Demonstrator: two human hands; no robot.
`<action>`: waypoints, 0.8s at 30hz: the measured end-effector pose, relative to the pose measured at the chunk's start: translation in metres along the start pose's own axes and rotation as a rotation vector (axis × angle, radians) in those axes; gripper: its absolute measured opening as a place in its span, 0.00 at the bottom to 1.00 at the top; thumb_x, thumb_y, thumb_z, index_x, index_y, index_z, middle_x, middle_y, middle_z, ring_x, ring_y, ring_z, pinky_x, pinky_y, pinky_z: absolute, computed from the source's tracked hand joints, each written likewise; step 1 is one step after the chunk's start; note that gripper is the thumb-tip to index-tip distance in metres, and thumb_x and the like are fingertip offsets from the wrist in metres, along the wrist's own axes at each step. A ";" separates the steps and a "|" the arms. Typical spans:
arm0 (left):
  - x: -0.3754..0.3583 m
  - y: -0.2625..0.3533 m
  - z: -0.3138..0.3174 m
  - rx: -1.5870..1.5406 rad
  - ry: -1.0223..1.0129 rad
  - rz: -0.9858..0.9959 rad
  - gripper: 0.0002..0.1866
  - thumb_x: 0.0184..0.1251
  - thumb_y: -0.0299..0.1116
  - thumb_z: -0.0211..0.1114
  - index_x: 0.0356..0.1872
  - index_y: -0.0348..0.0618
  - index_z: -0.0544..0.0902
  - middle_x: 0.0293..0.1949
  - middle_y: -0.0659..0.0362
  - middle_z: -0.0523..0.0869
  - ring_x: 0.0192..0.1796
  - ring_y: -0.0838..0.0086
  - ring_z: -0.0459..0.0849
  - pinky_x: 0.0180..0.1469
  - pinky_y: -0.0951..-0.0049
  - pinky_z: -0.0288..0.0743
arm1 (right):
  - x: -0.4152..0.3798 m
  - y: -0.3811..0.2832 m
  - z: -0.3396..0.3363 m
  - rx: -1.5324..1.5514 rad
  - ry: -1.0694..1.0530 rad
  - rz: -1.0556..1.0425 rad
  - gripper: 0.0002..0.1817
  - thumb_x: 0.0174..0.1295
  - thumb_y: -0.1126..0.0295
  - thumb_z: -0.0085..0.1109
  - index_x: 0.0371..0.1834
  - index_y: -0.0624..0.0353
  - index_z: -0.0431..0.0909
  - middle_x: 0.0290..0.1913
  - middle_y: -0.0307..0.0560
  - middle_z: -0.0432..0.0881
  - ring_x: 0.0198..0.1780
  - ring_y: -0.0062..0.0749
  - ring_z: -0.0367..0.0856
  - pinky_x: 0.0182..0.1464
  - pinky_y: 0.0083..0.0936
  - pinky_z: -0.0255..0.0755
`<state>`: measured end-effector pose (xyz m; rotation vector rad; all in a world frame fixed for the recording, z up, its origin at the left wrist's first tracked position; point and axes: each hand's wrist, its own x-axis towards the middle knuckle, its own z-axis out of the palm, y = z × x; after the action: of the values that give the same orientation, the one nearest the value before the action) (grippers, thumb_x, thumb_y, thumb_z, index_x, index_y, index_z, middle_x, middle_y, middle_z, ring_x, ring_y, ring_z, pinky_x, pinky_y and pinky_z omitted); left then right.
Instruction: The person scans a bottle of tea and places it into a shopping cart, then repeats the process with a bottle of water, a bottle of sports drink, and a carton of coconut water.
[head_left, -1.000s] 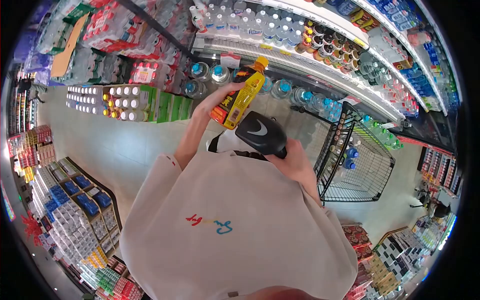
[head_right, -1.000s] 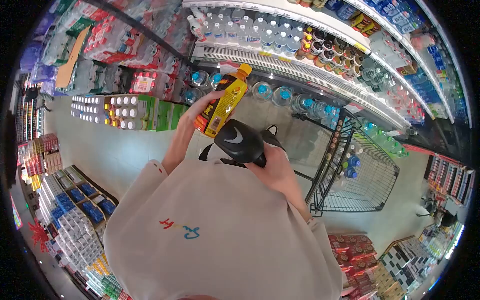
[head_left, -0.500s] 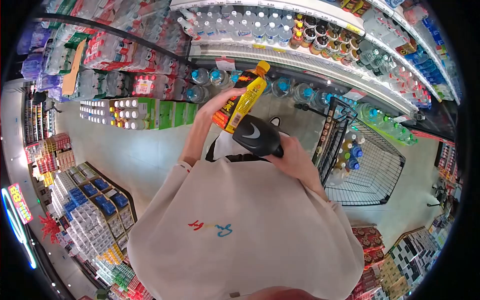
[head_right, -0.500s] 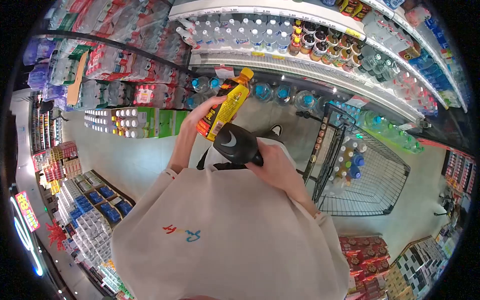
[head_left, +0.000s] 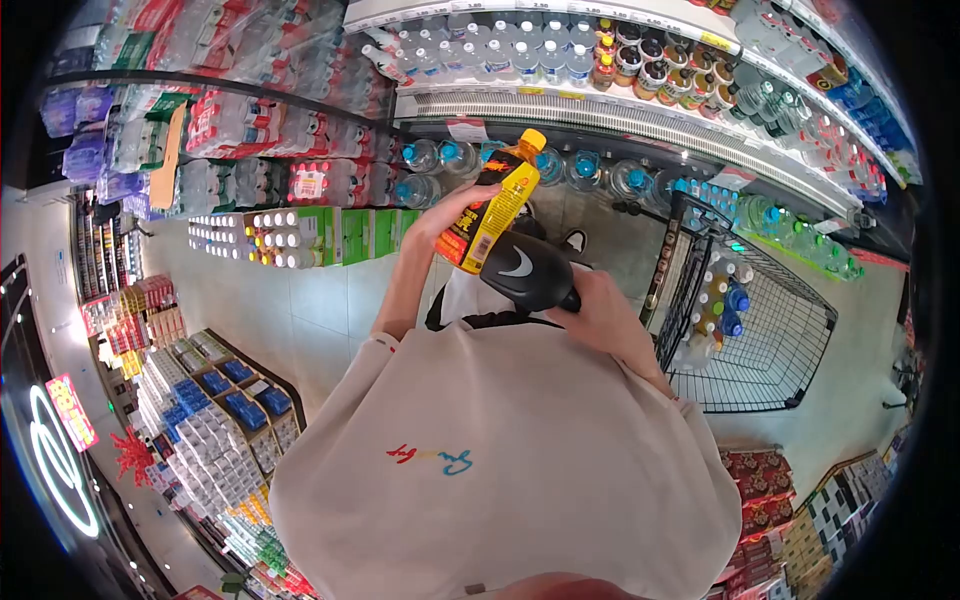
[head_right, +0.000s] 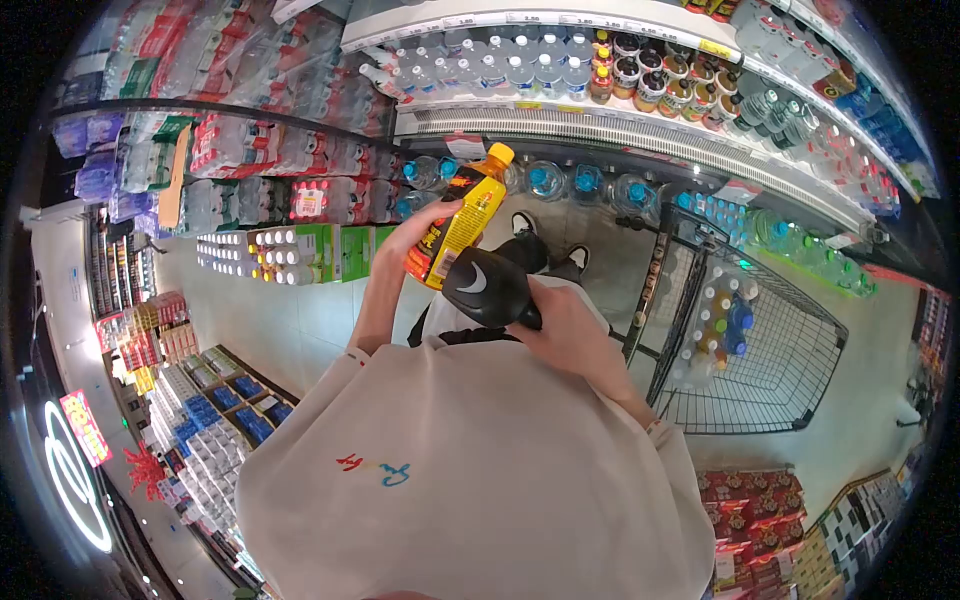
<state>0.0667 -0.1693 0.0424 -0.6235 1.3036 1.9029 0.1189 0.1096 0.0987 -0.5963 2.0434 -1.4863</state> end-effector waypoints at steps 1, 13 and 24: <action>0.004 0.001 -0.004 0.013 -0.007 0.002 0.27 0.71 0.48 0.63 0.60 0.34 0.77 0.46 0.50 0.88 0.43 0.68 0.89 0.46 0.72 0.83 | 0.000 0.000 0.001 -0.002 0.010 0.009 0.23 0.53 0.72 0.68 0.53 0.63 0.77 0.38 0.61 0.84 0.44 0.61 0.82 0.47 0.44 0.74; 0.042 0.058 -0.023 0.084 -0.197 -0.028 0.24 0.72 0.46 0.61 0.59 0.38 0.79 0.46 0.51 0.88 0.42 0.68 0.89 0.44 0.71 0.83 | 0.043 -0.027 0.017 -0.089 0.201 0.080 0.19 0.53 0.72 0.67 0.49 0.64 0.78 0.34 0.62 0.83 0.39 0.61 0.81 0.42 0.42 0.74; 0.079 0.093 -0.076 0.164 -0.476 -0.108 0.25 0.70 0.49 0.63 0.56 0.37 0.81 0.41 0.53 0.89 0.39 0.70 0.89 0.41 0.74 0.83 | 0.093 -0.049 0.067 -0.169 0.382 0.210 0.17 0.53 0.71 0.68 0.45 0.66 0.77 0.25 0.60 0.80 0.29 0.57 0.80 0.35 0.43 0.72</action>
<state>-0.0562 -0.2360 0.0099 -0.1373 1.0755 1.6987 0.0940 -0.0111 0.1137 -0.1559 2.4534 -1.3930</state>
